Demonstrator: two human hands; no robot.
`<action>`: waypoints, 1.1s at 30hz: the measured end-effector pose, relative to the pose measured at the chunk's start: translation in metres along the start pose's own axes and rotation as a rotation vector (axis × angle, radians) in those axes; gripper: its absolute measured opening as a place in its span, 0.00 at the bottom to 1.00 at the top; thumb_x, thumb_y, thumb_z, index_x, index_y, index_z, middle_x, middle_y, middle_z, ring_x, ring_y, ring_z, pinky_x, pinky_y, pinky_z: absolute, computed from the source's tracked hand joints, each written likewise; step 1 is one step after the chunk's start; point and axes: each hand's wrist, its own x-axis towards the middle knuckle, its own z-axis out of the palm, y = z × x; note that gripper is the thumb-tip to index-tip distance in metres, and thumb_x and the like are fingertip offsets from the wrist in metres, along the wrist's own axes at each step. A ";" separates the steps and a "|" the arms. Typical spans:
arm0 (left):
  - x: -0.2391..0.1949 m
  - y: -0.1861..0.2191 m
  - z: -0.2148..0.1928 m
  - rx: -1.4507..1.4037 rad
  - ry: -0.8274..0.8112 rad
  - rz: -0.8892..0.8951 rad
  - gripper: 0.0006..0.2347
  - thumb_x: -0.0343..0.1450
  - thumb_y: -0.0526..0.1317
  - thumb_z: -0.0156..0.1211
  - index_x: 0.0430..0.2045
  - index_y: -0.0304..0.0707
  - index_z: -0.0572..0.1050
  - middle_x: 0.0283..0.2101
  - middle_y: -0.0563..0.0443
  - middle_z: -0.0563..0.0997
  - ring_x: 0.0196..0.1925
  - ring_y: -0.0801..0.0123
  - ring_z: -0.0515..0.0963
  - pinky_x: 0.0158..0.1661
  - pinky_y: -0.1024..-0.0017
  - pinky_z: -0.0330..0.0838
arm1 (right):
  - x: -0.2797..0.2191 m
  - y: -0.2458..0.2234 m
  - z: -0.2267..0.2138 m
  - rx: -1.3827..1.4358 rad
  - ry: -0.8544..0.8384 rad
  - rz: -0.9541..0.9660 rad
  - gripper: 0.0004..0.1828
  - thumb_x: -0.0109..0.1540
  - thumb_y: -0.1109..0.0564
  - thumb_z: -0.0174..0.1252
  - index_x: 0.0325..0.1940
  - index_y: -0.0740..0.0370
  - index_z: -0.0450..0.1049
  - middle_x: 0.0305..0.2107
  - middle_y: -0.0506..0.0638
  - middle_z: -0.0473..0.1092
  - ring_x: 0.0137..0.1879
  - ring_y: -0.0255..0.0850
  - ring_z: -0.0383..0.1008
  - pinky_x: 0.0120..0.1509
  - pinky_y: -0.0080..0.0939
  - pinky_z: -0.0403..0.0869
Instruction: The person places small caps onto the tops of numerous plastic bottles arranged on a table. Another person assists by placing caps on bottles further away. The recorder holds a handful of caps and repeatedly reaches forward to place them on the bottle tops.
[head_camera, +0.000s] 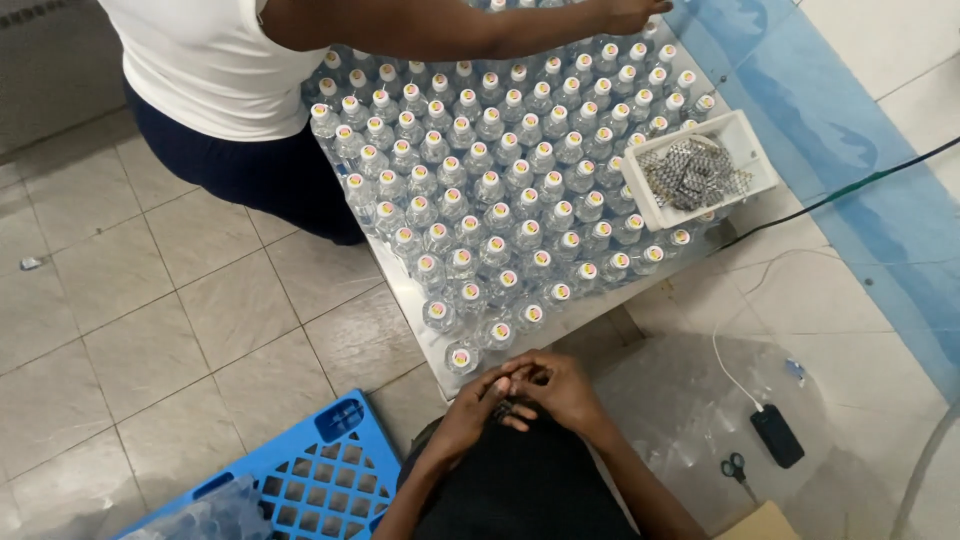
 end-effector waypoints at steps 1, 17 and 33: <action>-0.005 0.008 0.003 -0.002 -0.002 0.001 0.25 0.79 0.49 0.53 0.67 0.30 0.71 0.51 0.32 0.84 0.45 0.49 0.90 0.43 0.63 0.89 | 0.000 0.002 0.000 -0.003 0.001 0.001 0.13 0.60 0.50 0.76 0.47 0.55 0.89 0.37 0.47 0.86 0.41 0.34 0.84 0.47 0.35 0.80; -0.002 0.020 -0.017 -0.032 0.247 -0.027 0.26 0.76 0.45 0.57 0.70 0.33 0.73 0.50 0.29 0.88 0.38 0.54 0.88 0.36 0.66 0.86 | 0.045 -0.028 -0.012 0.025 -0.144 -0.026 0.13 0.64 0.55 0.70 0.52 0.58 0.87 0.43 0.52 0.87 0.51 0.40 0.88 0.56 0.40 0.84; -0.003 0.065 -0.007 -0.054 0.426 -0.089 0.28 0.75 0.47 0.56 0.70 0.29 0.73 0.53 0.29 0.89 0.41 0.53 0.88 0.39 0.61 0.87 | 0.259 0.021 -0.161 -0.644 0.344 -0.635 0.12 0.73 0.58 0.59 0.53 0.66 0.84 0.37 0.56 0.83 0.40 0.50 0.84 0.46 0.55 0.81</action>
